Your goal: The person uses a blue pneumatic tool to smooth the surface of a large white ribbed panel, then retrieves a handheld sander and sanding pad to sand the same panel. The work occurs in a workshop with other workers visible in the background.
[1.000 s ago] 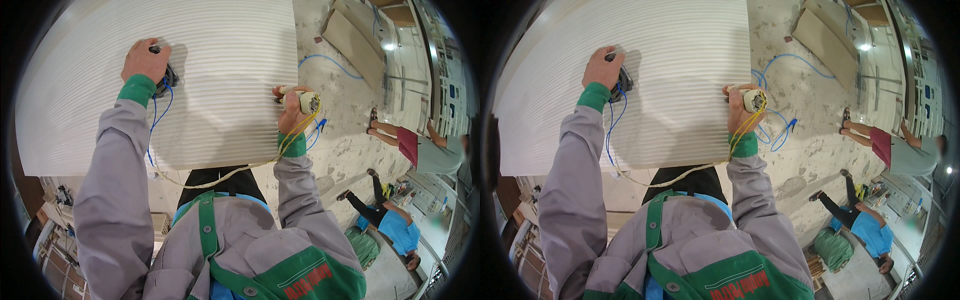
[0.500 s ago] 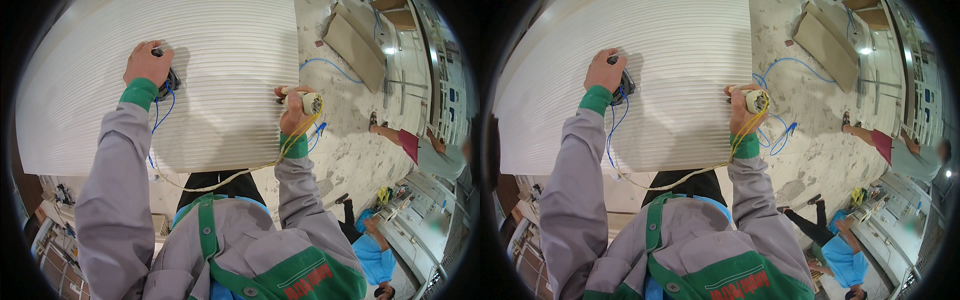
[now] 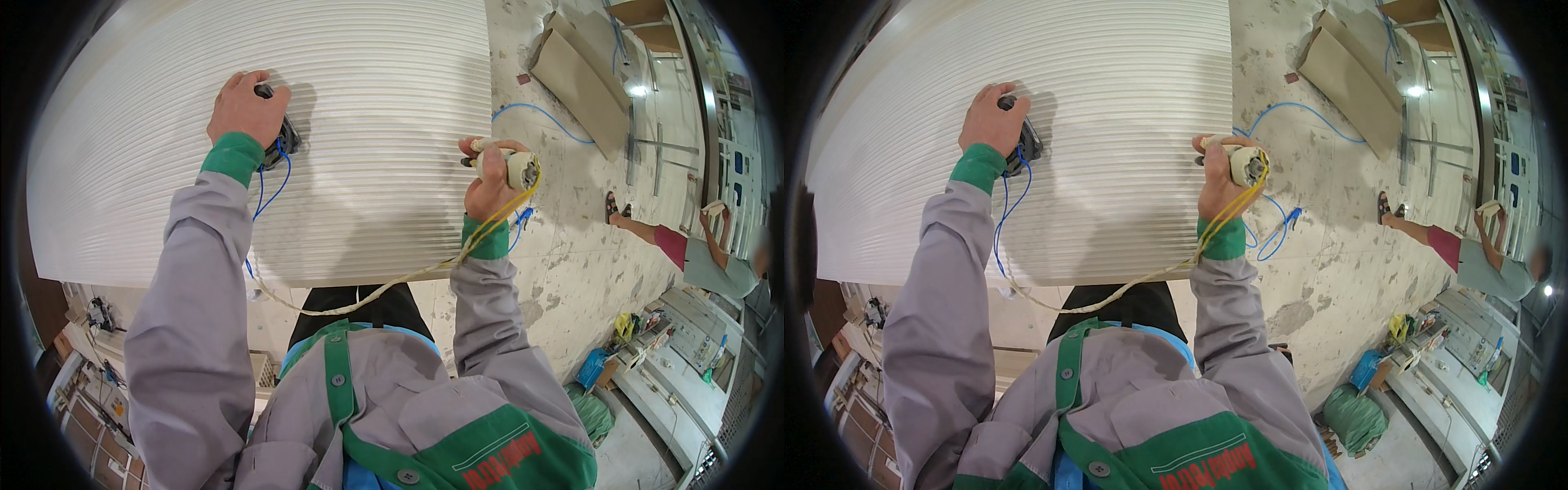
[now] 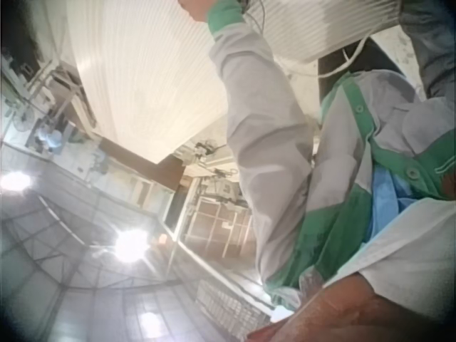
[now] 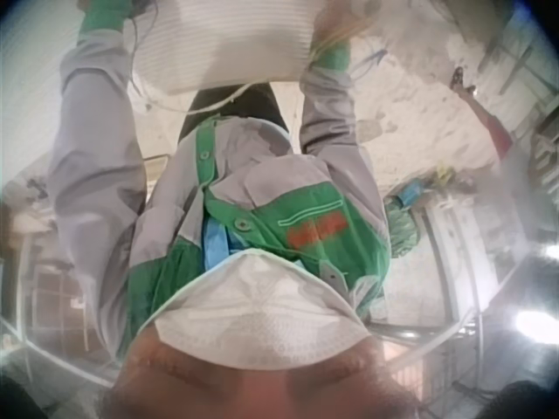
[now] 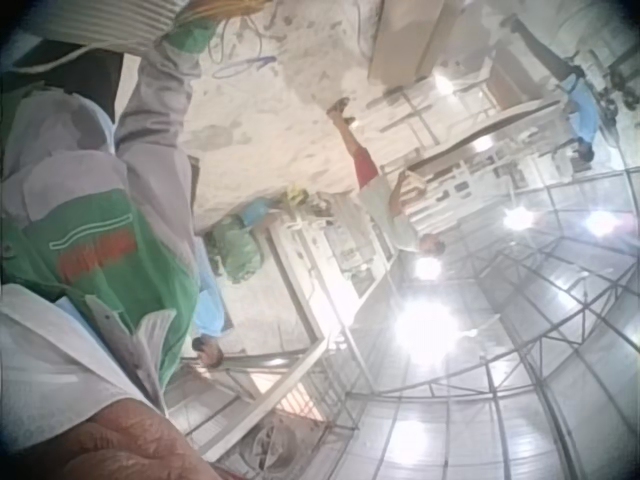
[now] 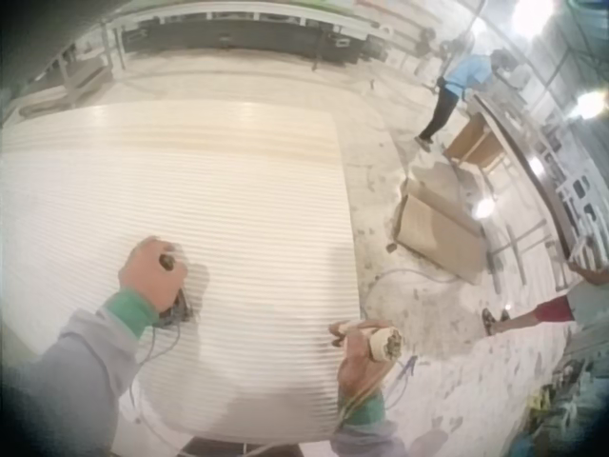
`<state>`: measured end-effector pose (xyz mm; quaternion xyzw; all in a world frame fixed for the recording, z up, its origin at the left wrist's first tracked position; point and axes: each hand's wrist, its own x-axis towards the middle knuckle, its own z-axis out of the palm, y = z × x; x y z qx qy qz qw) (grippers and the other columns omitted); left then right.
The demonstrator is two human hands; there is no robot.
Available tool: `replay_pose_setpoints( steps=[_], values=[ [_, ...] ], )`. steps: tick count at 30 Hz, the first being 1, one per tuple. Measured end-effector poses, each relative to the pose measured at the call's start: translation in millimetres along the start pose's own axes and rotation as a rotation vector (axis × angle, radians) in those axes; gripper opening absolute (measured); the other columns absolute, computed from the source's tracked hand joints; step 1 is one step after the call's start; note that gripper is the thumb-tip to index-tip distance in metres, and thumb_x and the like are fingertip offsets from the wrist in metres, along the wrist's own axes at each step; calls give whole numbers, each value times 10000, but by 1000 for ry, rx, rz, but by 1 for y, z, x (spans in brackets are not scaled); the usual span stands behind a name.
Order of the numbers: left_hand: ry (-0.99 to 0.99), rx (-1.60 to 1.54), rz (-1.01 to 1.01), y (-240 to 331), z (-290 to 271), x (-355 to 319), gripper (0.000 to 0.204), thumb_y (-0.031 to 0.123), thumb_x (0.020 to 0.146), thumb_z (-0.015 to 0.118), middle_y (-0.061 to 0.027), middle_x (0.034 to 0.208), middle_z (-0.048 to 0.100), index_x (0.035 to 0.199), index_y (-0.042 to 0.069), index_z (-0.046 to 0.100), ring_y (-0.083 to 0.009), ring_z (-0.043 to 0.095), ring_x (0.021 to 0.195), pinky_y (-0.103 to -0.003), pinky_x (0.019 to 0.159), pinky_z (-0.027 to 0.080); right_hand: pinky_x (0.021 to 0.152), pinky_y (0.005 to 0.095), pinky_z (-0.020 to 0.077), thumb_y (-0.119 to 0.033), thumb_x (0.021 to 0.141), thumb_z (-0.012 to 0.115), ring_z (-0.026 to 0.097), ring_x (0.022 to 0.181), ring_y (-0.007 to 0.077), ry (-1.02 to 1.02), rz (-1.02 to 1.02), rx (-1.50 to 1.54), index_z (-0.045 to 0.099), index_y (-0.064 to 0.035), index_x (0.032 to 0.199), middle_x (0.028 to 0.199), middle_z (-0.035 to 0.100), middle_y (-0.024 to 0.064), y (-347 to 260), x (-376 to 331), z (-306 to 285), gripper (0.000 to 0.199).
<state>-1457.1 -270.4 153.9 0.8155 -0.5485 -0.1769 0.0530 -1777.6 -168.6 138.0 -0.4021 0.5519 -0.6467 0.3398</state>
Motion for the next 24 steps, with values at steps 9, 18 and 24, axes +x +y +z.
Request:
replay_pose_setpoints(
  steps=[9, 18, 24],
  values=[
    [-9, -5, -5, 1, -1, -1, 568, 485, 866, 610, -83, 1575, 474, 1363, 215, 655, -267, 400, 1486, -470, 1163, 415, 736, 336, 589, -42, 917, 657, 723, 781, 216, -22, -11, 22, 598, 29, 943, 838, 736, 168, 0, 9, 5, 96],
    [8, 19, -7, 4, -3, -4, 560, 476, 869, 603, -83, 1582, 461, 1362, 215, 655, -267, 402, 1482, -472, 1168, 412, 722, 312, 584, -26, 898, 667, 720, 773, 195, -32, 28, -2, 612, 29, 931, 832, 741, 165, 3, 15, 13, 85],
    [7, 25, -5, 5, -5, -5, 554, 473, 873, 600, -79, 1578, 465, 1360, 214, 655, -263, 405, 1480, -466, 1167, 416, 726, 312, 586, -69, 883, 678, 718, 762, 202, -11, 44, -12, 625, 28, 928, 826, 741, 169, 7, 20, 18, 119]
  ],
)
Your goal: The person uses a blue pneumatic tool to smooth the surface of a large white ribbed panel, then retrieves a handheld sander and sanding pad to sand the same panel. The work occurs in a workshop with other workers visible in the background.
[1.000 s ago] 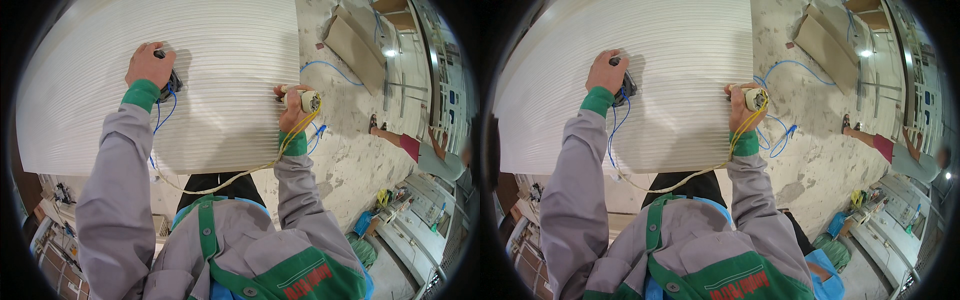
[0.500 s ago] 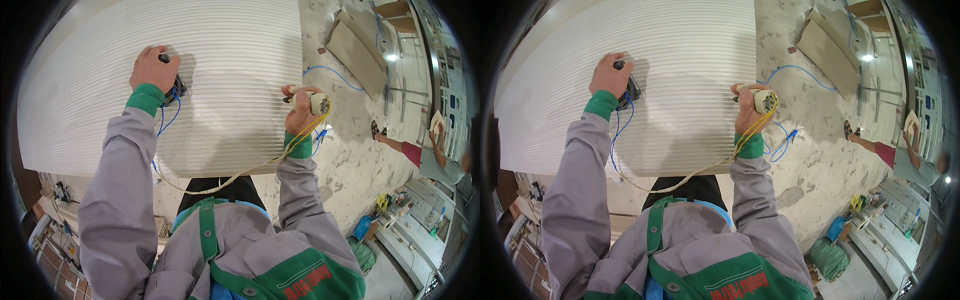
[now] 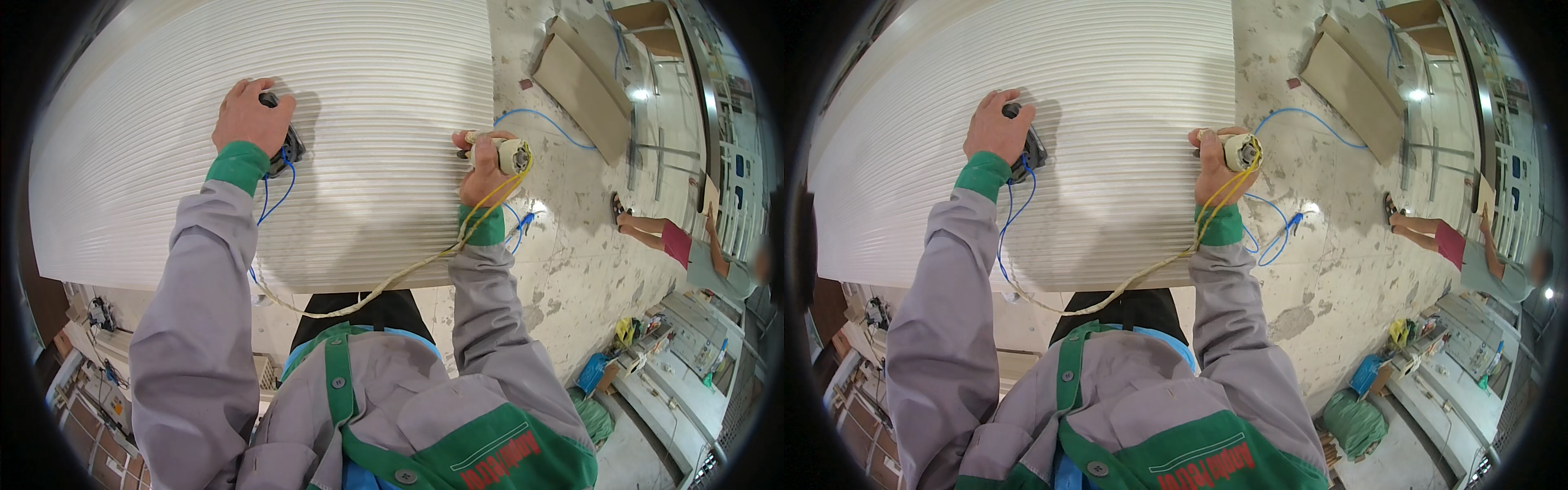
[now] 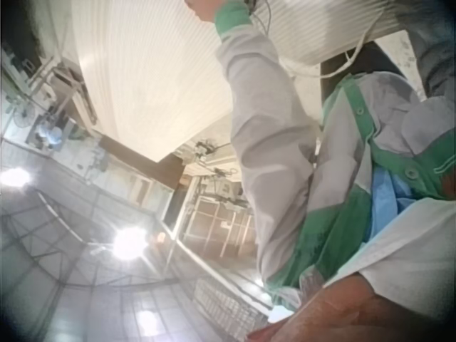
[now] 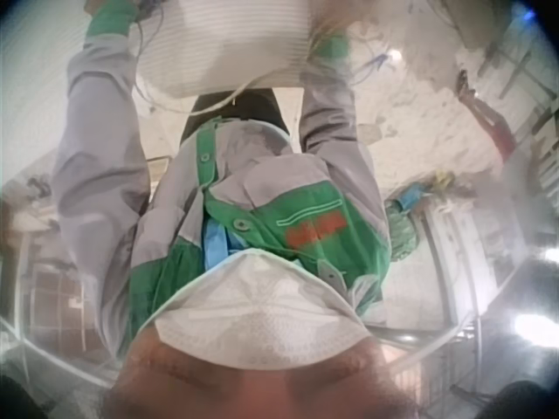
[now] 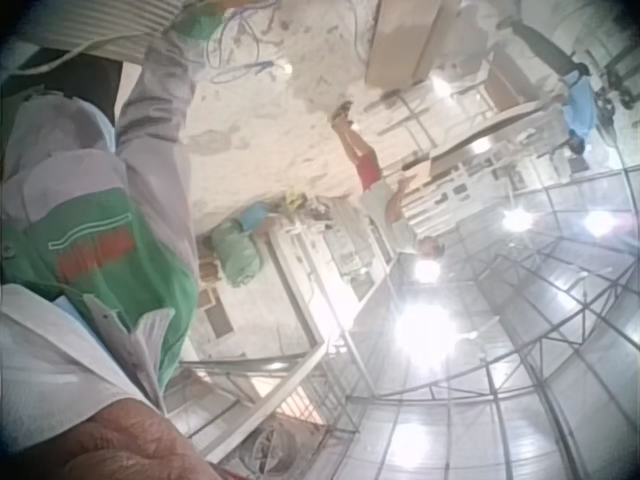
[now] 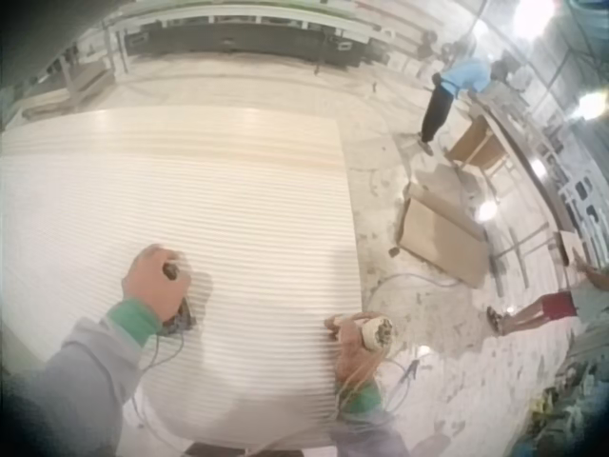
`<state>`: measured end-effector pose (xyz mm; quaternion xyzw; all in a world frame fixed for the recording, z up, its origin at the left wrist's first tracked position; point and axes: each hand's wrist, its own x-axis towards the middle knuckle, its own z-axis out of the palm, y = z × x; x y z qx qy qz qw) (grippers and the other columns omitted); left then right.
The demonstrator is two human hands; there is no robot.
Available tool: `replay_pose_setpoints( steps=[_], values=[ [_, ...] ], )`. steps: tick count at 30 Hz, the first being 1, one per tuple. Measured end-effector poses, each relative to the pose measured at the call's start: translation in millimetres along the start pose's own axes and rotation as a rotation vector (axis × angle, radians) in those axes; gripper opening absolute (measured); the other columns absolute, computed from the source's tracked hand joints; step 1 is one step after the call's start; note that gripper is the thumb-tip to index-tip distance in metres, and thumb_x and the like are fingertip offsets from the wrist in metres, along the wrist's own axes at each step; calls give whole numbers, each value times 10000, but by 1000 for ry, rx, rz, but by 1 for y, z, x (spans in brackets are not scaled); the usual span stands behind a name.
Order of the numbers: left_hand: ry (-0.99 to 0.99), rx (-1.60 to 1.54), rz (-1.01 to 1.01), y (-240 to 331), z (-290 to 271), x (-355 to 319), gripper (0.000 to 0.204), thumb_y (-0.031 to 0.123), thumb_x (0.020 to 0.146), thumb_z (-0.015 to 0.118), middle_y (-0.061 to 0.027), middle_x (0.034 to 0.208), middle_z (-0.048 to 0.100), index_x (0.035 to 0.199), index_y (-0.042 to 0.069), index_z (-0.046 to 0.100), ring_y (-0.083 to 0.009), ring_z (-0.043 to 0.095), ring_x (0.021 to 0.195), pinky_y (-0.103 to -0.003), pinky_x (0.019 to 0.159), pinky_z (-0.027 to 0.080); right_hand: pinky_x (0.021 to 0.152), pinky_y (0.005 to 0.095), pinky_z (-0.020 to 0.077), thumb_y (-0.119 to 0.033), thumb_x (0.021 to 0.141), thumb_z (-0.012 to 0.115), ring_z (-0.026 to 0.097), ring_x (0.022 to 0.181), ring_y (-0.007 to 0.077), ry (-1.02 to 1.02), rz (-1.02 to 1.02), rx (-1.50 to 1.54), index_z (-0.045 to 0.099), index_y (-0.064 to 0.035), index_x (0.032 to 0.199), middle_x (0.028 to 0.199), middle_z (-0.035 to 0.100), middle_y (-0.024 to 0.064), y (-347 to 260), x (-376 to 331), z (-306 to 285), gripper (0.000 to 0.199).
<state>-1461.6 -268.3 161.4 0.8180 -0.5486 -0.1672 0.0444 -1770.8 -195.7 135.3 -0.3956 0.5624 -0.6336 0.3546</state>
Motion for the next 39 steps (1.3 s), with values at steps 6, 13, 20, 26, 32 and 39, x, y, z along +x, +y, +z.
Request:
replay_pose_setpoints(
  steps=[6, 13, 20, 26, 32, 39],
  values=[
    [-26, -26, -1, 0, -2, 1, 559, 469, 870, 603, -81, 1575, 468, 1360, 206, 655, -262, 413, 1473, -461, 1168, 418, 703, 317, 578, -90, 888, 688, 716, 750, 194, -13, -60, 22, 625, 28, 909, 811, 744, 158, -2, 8, -3, 135],
    [27, -1, 15, -2, 2, 1, 550, 466, 872, 615, -75, 1570, 473, 1355, 207, 656, -272, 422, 1465, -461, 1161, 415, 707, 326, 584, -96, 875, 681, 717, 746, 203, -16, -25, -45, 634, 34, 902, 798, 738, 154, -2, 14, 6, 141],
    [8, -23, 2, -3, 2, 1, 543, 477, 873, 640, -47, 1576, 470, 1348, 215, 656, -263, 433, 1455, -450, 1161, 404, 685, 299, 562, -101, 861, 695, 692, 716, 168, 51, -43, -22, 643, 20, 874, 790, 740, 131, -1, 21, 9, 132],
    [12, -40, 1, -1, 0, -1, 540, 457, 868, 629, -60, 1554, 484, 1341, 198, 660, -257, 428, 1456, -454, 1155, 418, 703, 304, 547, -133, 861, 704, 682, 729, 170, 4, -70, -56, 662, 14, 860, 809, 749, 128, 3, 24, 10, 153],
    [12, -42, 6, 1, -2, -2, 537, 435, 864, 630, -61, 1552, 484, 1339, 187, 660, -254, 422, 1461, -467, 1153, 424, 703, 296, 541, -126, 854, 724, 674, 735, 164, 62, -66, -52, 660, 11, 854, 810, 738, 103, 3, 31, 11, 152],
    [33, -11, 5, 1, 0, -2, 542, 438, 863, 642, -101, 1560, 473, 1341, 184, 658, -272, 406, 1473, -479, 1156, 416, 702, 287, 549, -91, 842, 736, 677, 738, 153, 15, -34, -52, 648, 2, 860, 800, 724, 98, 7, 36, 12, 129]
  ],
)
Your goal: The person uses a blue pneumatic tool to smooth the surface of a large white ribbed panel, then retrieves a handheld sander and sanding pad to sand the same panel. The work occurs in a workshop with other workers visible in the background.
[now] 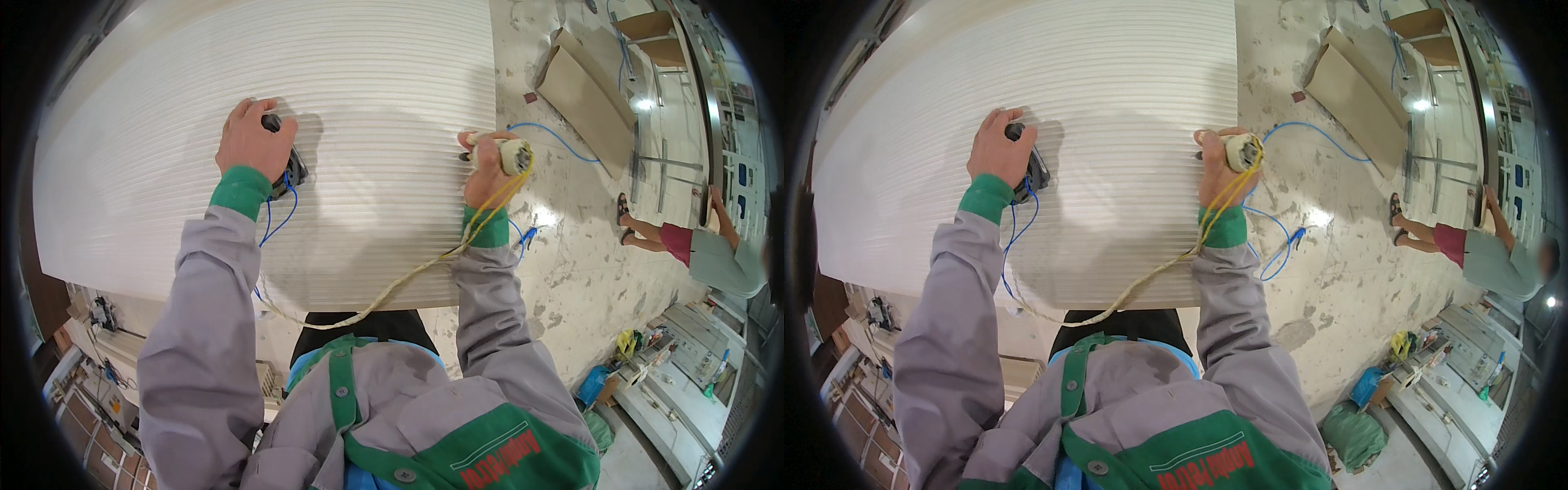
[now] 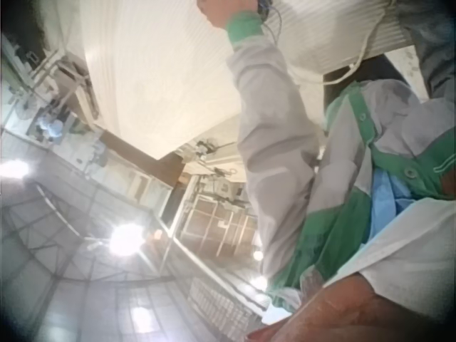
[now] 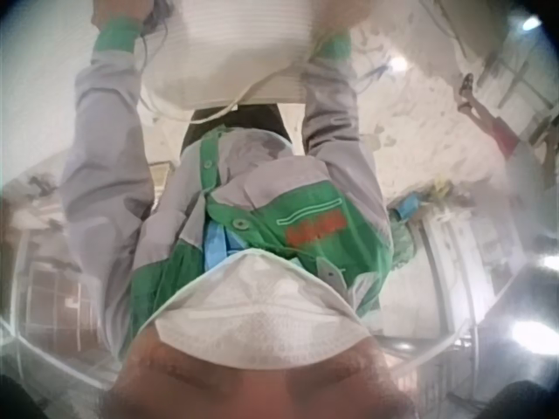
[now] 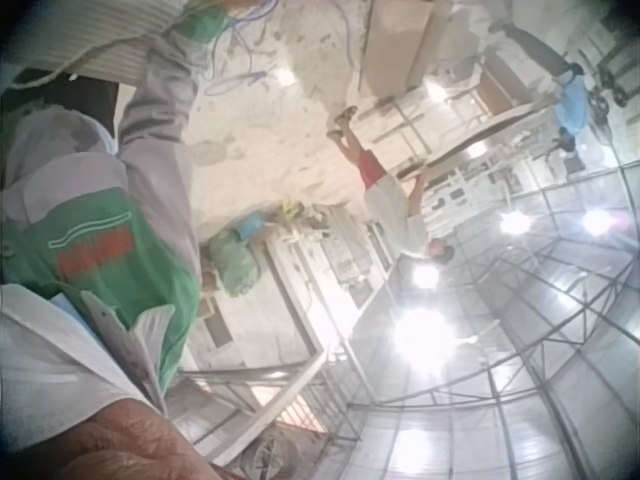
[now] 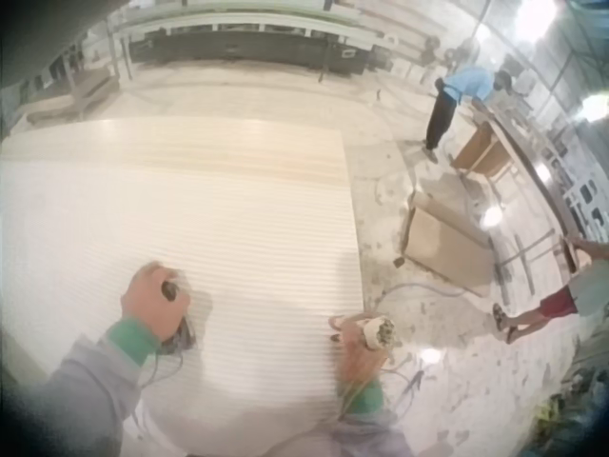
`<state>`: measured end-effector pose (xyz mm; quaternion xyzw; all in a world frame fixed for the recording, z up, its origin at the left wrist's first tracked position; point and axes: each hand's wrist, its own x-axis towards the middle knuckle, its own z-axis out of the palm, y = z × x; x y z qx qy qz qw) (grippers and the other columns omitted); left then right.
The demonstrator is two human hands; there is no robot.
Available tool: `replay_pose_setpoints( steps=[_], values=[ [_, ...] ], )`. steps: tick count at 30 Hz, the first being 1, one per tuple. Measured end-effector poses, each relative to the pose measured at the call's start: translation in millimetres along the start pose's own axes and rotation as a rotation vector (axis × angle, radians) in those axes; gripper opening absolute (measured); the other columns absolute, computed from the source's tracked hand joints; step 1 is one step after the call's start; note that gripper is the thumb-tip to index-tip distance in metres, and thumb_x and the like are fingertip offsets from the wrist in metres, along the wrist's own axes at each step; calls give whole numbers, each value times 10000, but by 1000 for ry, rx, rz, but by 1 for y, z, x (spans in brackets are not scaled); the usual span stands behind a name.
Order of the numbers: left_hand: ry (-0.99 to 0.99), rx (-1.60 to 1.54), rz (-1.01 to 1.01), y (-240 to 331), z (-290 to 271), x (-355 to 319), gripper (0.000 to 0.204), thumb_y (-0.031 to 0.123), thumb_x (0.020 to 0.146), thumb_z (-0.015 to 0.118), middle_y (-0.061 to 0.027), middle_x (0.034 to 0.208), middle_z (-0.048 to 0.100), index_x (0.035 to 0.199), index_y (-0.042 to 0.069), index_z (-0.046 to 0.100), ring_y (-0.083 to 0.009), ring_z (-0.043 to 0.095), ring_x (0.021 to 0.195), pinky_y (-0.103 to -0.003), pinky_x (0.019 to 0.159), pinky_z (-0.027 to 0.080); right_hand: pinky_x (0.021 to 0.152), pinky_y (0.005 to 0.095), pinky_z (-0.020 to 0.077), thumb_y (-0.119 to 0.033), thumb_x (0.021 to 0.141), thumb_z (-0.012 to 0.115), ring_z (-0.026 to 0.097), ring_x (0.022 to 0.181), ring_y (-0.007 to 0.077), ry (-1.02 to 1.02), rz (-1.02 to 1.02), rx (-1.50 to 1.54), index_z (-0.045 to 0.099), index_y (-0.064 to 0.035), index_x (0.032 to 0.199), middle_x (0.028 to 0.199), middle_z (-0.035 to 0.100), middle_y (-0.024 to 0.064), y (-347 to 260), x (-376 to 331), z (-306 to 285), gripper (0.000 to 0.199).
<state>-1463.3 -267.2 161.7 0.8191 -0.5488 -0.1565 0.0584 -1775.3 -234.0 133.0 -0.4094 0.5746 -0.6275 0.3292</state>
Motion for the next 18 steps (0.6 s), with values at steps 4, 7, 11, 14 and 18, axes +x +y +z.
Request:
replay_pose_setpoints(
  steps=[4, 7, 11, 14, 18],
  values=[
    [-21, -44, 1, -2, 0, 1, 538, 440, 869, 641, -109, 1564, 467, 1339, 180, 659, -275, 397, 1480, -479, 1162, 407, 702, 292, 556, -82, 865, 707, 696, 751, 167, 13, -75, 76, 638, 19, 898, 816, 745, 130, 1, 7, 2, 126],
    [-21, -34, 9, -2, 0, 1, 547, 453, 870, 643, -114, 1564, 466, 1343, 179, 654, -285, 394, 1482, -477, 1159, 409, 697, 303, 558, -107, 890, 717, 693, 730, 166, 32, -22, -4, 636, 22, 906, 815, 746, 135, 7, 8, 9, 153],
    [-20, -71, 28, -4, 1, 3, 597, 466, 867, 679, -129, 1559, 466, 1372, 152, 625, -299, 404, 1471, -470, 1141, 421, 675, 298, 554, -111, 901, 722, 689, 725, 158, 6, -77, 59, 632, 15, 909, 815, 745, 126, 11, 10, 7, 154],
    [5, -433, 103, -12, 1, 3, 698, 436, 857, 737, -171, 1551, 452, 1437, 96, 551, -316, 406, 1461, -472, 1142, 411, 701, 313, 565, -116, 900, 702, 698, 745, 176, 14, -82, 37, 631, 19, 915, 827, 744, 138, 11, 10, 6, 153],
    [12, -1186, 69, -35, 8, -32, 930, 362, 822, 820, -240, 1549, 399, 1543, -8, 364, -363, 393, 1449, -478, 1160, 376, 773, 346, 590, -130, 901, 658, 722, 793, 220, 22, 11, 4, 621, 23, 919, 847, 742, 165, 11, 6, 11, 158]
  ],
)
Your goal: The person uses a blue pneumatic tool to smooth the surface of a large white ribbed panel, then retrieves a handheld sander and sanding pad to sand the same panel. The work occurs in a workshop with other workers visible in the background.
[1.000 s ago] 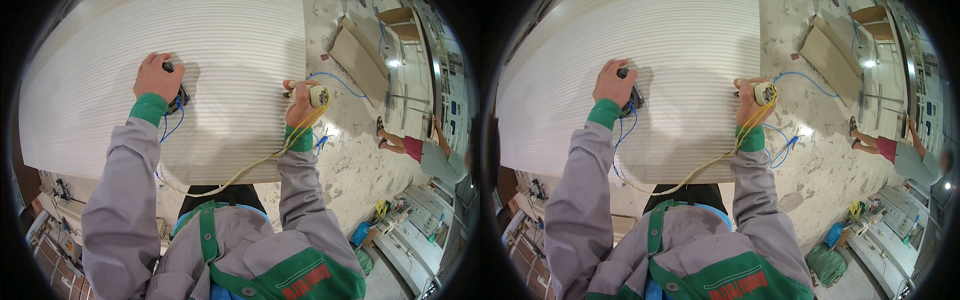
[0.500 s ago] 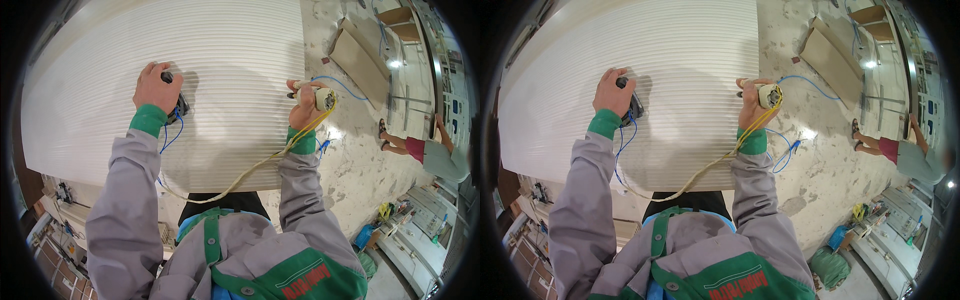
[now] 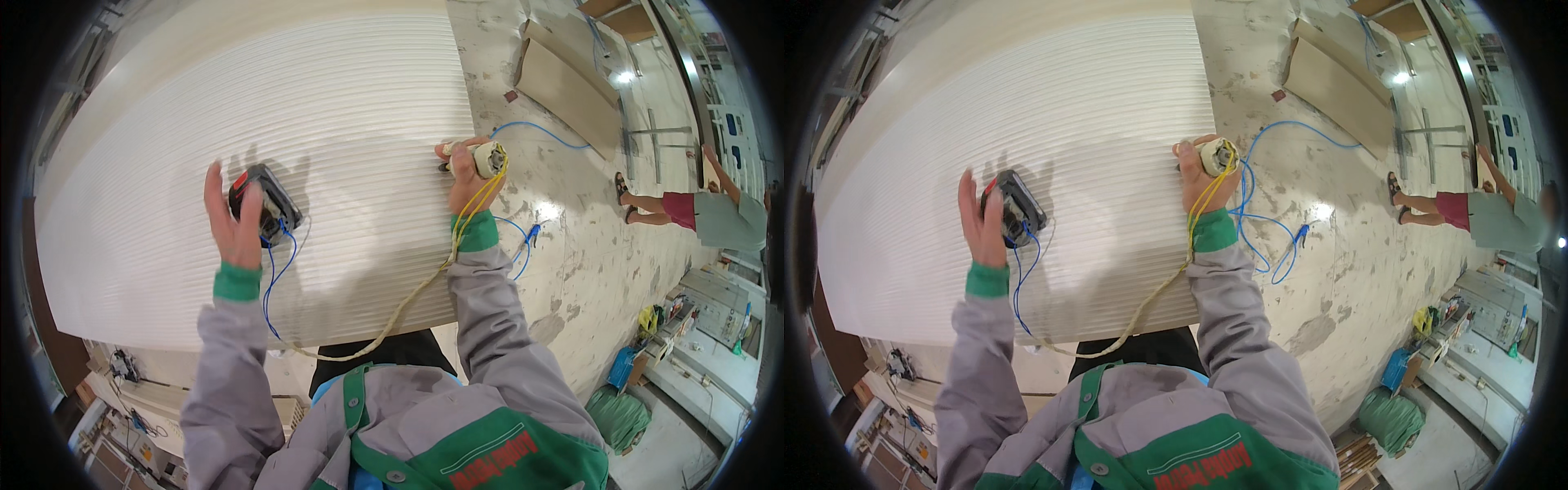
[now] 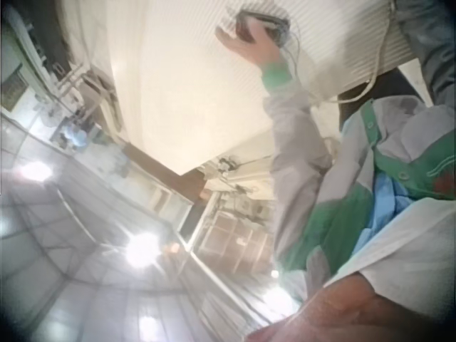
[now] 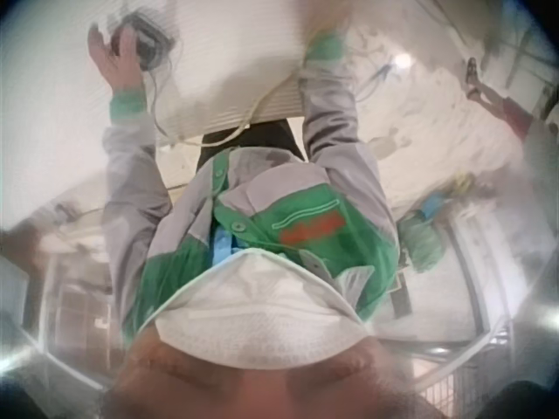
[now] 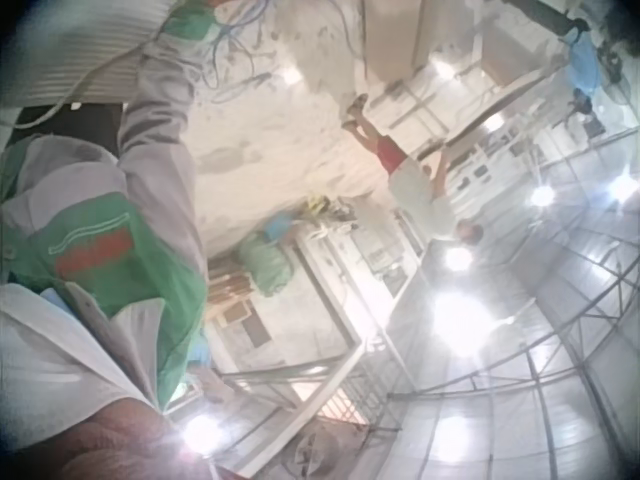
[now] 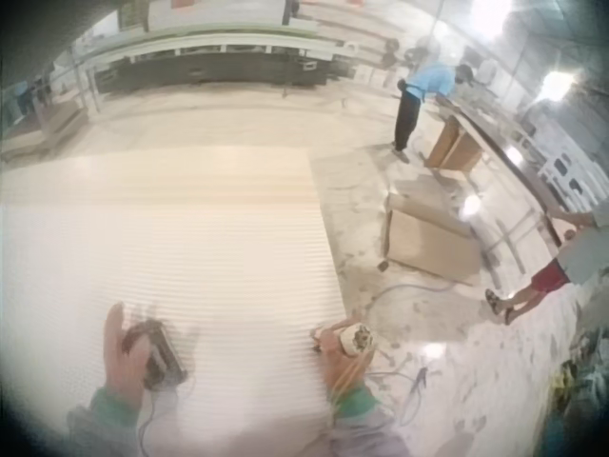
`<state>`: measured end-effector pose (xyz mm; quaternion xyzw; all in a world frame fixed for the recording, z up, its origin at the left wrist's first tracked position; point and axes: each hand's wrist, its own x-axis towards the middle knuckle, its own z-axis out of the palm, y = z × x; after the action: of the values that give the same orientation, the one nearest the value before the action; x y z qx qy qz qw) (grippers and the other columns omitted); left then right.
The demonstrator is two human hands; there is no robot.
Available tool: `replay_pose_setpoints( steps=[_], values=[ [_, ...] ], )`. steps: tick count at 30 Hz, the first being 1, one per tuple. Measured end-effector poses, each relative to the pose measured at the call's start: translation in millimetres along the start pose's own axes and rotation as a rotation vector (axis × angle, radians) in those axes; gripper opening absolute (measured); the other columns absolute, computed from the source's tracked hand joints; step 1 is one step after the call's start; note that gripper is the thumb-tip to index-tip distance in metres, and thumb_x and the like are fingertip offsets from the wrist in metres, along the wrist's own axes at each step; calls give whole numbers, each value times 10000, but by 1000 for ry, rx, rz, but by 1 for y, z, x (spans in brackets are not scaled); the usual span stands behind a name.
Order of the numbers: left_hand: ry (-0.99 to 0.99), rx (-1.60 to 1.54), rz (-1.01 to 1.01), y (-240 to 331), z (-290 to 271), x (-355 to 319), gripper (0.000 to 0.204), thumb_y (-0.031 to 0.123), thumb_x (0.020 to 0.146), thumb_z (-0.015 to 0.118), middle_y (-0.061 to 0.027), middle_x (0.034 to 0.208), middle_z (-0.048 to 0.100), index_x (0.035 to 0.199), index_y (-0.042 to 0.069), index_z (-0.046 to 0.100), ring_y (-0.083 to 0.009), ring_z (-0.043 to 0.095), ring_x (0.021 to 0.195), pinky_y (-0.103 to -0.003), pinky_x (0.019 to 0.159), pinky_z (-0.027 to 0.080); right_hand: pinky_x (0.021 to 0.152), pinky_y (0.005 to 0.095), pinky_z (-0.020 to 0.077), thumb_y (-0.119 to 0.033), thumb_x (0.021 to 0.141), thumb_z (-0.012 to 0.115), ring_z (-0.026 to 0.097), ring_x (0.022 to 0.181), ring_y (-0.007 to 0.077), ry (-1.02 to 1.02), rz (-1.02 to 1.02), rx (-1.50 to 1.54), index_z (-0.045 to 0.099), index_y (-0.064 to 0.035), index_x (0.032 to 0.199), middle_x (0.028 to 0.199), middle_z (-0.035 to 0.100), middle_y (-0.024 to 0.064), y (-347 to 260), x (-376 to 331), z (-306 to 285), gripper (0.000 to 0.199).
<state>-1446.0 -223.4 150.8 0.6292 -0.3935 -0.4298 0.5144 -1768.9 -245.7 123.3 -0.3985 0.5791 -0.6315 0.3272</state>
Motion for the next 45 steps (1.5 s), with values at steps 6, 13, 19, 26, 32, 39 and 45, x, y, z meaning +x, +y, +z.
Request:
replay_pose_setpoints(
  steps=[6, 13, 19, 26, 32, 39, 45],
  values=[
    [-140, 617, 262, -25, -13, -57, 1102, 314, 771, 857, -249, 1577, 340, 1591, -33, 205, -384, 373, 1452, -474, 1222, 264, 797, 380, 607, -85, 895, 634, 735, 814, 251, 31, -40, 80, 605, 34, 937, 848, 724, 170, -2, 3, -4, 130],
    [-90, 951, 392, -11, 8, 26, 1086, 362, 813, 843, -227, 1473, 495, 1608, -6, 200, -309, 476, 1369, -432, 1163, 362, 798, 389, 614, -108, 908, 636, 739, 803, 255, -24, -12, 16, 600, 59, 954, 843, 723, 182, 2, 11, 4, 177],
    [-202, -57, 126, -12, 17, 140, 933, 531, 927, 709, -245, 1492, 488, 1612, 66, 280, -315, 486, 1321, -417, 1125, 382, 682, 298, 574, -41, 895, 691, 720, 755, 178, 39, -127, 162, 589, 18, 937, 816, 738, 158, 3, 18, 5, 125],
    [251, 1129, 180, -41, -4, 250, 983, 870, 894, 383, -115, 1654, 340, 1596, 182, 368, -288, 233, 1563, -542, 1262, 140, 706, 322, 575, -39, 889, 680, 716, 750, 199, 12, -12, 95, 591, 11, 953, 785, 732, 158, 0, 23, 18, 120],
    [287, 1314, 135, -55, -3, 259, 970, 867, 886, 413, -93, 1660, 327, 1582, 192, 389, -272, 231, 1559, -521, 1262, 172, 823, 451, 620, -88, 864, 592, 734, 841, 309, 28, -37, 144, 549, 55, 1030, 852, 695, 213, -2, 27, 17, 224],
    [291, 1329, 118, -43, 3, 253, 959, 845, 892, 442, -98, 1656, 334, 1577, 174, 395, -272, 234, 1558, -501, 1264, 177, 850, 392, 591, 1, 896, 624, 728, 871, 260, 16, 9, 224, 547, 18, 1042, 891, 705, 174, 1, 32, 22, 166],
    [297, 1345, 132, -43, 4, 251, 937, 826, 906, 450, -116, 1649, 344, 1576, 173, 396, -278, 243, 1554, -500, 1260, 181, 854, 384, 592, -23, 898, 640, 730, 871, 252, 32, 28, 164, 556, 22, 1028, 910, 721, 191, 4, 39, 29, 161]
  ],
)
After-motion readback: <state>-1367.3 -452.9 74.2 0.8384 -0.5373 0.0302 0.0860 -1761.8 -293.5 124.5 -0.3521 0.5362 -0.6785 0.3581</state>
